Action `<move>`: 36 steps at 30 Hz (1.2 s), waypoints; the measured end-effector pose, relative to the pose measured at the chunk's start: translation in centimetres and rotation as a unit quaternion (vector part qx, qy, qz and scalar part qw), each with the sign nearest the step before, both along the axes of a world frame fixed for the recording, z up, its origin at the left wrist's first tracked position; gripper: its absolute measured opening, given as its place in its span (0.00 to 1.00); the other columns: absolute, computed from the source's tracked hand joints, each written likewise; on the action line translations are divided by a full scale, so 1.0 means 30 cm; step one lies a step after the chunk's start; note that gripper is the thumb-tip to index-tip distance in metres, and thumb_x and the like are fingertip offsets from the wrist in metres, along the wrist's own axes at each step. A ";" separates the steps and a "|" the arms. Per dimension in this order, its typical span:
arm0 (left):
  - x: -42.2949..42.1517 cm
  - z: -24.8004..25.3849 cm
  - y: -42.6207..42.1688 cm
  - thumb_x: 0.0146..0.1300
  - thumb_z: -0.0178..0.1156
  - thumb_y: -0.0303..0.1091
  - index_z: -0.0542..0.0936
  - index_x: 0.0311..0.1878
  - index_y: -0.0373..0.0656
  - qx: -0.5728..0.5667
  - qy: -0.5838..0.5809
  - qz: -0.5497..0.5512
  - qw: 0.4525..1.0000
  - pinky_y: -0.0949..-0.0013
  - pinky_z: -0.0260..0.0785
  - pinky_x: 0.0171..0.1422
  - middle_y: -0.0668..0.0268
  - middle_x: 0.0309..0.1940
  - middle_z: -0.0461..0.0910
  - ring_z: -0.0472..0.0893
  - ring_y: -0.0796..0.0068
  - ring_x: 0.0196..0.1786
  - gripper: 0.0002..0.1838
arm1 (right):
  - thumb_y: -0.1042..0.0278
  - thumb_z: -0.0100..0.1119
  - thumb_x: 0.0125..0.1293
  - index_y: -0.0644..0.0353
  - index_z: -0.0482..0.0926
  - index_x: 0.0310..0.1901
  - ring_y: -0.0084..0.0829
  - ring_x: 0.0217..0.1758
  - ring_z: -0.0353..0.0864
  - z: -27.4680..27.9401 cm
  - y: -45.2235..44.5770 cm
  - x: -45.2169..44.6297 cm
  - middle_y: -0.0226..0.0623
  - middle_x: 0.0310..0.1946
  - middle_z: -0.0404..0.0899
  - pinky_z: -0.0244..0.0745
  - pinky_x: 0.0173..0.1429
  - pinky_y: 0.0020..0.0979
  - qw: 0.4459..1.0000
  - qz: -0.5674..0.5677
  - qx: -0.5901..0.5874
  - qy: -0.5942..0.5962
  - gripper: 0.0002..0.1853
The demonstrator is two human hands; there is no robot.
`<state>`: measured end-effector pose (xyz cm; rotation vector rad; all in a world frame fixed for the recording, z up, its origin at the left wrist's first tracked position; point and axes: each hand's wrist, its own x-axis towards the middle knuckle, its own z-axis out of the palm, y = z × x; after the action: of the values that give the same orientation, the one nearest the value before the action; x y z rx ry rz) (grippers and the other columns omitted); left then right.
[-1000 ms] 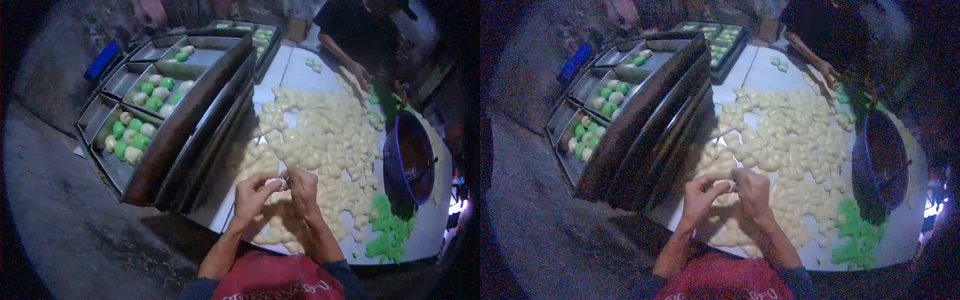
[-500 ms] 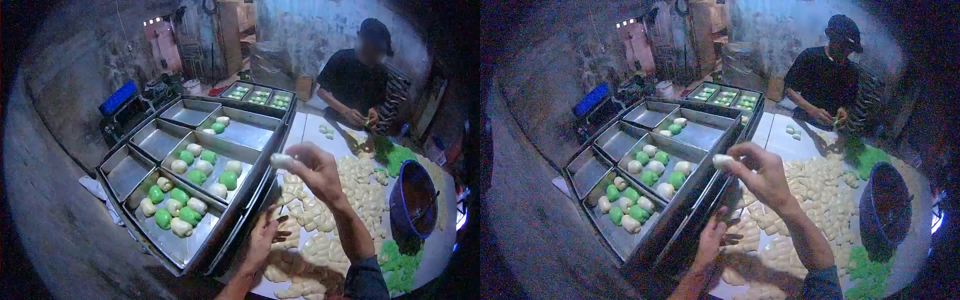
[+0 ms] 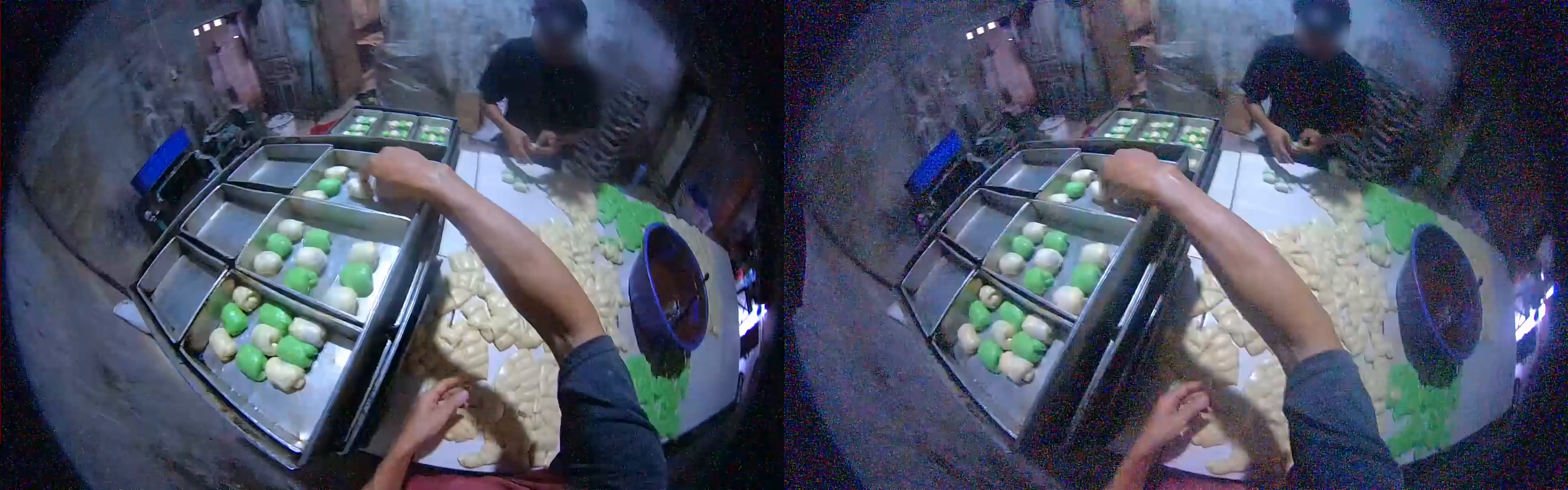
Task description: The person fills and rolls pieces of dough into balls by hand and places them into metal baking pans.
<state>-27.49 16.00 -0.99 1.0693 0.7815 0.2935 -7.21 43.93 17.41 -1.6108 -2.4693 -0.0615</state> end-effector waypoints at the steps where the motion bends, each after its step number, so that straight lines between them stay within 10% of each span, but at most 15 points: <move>1: 0.001 -0.031 -0.004 0.68 0.58 0.36 0.69 0.63 0.37 -0.007 -0.021 -0.002 1.000 0.76 0.71 0.48 0.66 0.46 0.79 0.77 0.81 0.47 0.24 | 0.66 0.57 0.52 0.56 0.83 0.37 0.50 0.36 0.83 0.025 -0.028 -0.020 0.50 0.29 0.82 0.76 0.43 0.46 0.999 -0.022 0.016 0.020 0.11; 6: 0.026 -0.003 -0.015 0.68 0.57 0.32 0.69 0.62 0.33 0.008 0.008 -0.036 0.999 0.76 0.72 0.51 0.64 0.48 0.79 0.77 0.80 0.48 0.22 | 0.60 0.56 0.55 0.60 0.81 0.40 0.51 0.36 0.83 -0.024 0.034 -0.017 0.51 0.30 0.82 0.76 0.44 0.48 0.990 0.036 0.102 0.088 0.15; 13: 0.014 -0.078 -0.091 0.68 0.56 0.30 0.74 0.56 0.36 -0.033 -0.022 -0.018 0.999 0.75 0.72 0.49 0.65 0.46 0.79 0.78 0.80 0.46 0.15 | 0.63 0.59 0.51 0.58 0.85 0.37 0.48 0.39 0.84 0.038 -0.052 -0.069 0.48 0.34 0.83 0.78 0.43 0.43 0.991 -0.024 -0.063 0.118 0.13; 19: 0.018 0.013 -0.124 0.66 0.60 0.34 0.77 0.51 0.35 0.034 0.045 0.052 0.997 0.76 0.70 0.36 0.68 0.34 0.81 0.77 0.83 0.33 0.15 | 0.61 0.54 0.59 0.52 0.85 0.40 0.45 0.43 0.83 -0.039 0.016 -0.104 0.44 0.38 0.84 0.79 0.44 0.44 0.987 -0.030 0.121 0.099 0.13; 24: 0.014 -0.088 -0.114 0.68 0.58 0.34 0.74 0.59 0.38 0.051 0.071 -0.015 0.996 0.76 0.72 0.40 0.64 0.45 0.80 0.79 0.79 0.38 0.19 | 0.63 0.60 0.50 0.55 0.75 0.26 0.38 0.27 0.78 -0.103 -0.369 -0.046 0.37 0.22 0.76 0.73 0.31 0.37 0.746 0.227 0.273 0.562 0.06; 27: 0.094 -0.072 -0.188 0.68 0.57 0.35 0.72 0.60 0.37 0.031 0.067 -0.057 0.996 0.79 0.70 0.36 0.61 0.44 0.82 0.79 0.79 0.36 0.20 | 0.63 0.59 0.59 0.57 0.76 0.32 0.35 0.25 0.77 -0.182 -0.973 0.060 0.35 0.22 0.73 0.74 0.32 0.40 0.864 -0.080 0.410 0.280 0.07; 32: 0.290 -0.033 -0.330 0.68 0.58 0.35 0.71 0.60 0.32 0.059 0.077 -0.182 0.979 0.79 0.70 0.36 0.59 0.43 0.83 0.79 0.80 0.35 0.21 | 0.67 0.58 0.63 0.63 0.80 0.42 0.37 0.32 0.81 -0.649 -1.796 0.329 0.39 0.31 0.79 0.77 0.36 0.36 0.846 -0.415 0.180 0.282 0.10; 33: 0.360 0.013 -0.380 0.67 0.58 0.35 0.71 0.60 0.32 0.081 0.098 -0.187 0.974 0.79 0.70 0.38 0.60 0.41 0.82 0.79 0.80 0.36 0.22 | 0.66 0.59 0.63 0.62 0.80 0.47 0.38 0.37 0.83 -0.659 -1.955 0.318 0.41 0.38 0.82 0.78 0.40 0.34 0.706 -0.527 0.205 0.426 0.13; 36: 0.545 0.005 -0.484 0.67 0.57 0.34 0.71 0.61 0.32 0.131 0.106 -0.274 0.947 0.73 0.71 0.46 0.57 0.43 0.81 0.79 0.74 0.45 0.22 | 0.67 0.59 0.61 0.60 0.80 0.44 0.42 0.38 0.83 -0.770 -2.276 0.373 0.44 0.38 0.83 0.78 0.42 0.37 0.590 -0.695 0.236 0.337 0.11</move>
<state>-11.13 1.48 -0.83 1.5406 0.6120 -0.2015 3.98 -24.35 -5.69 -2.1853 -0.1906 -0.2290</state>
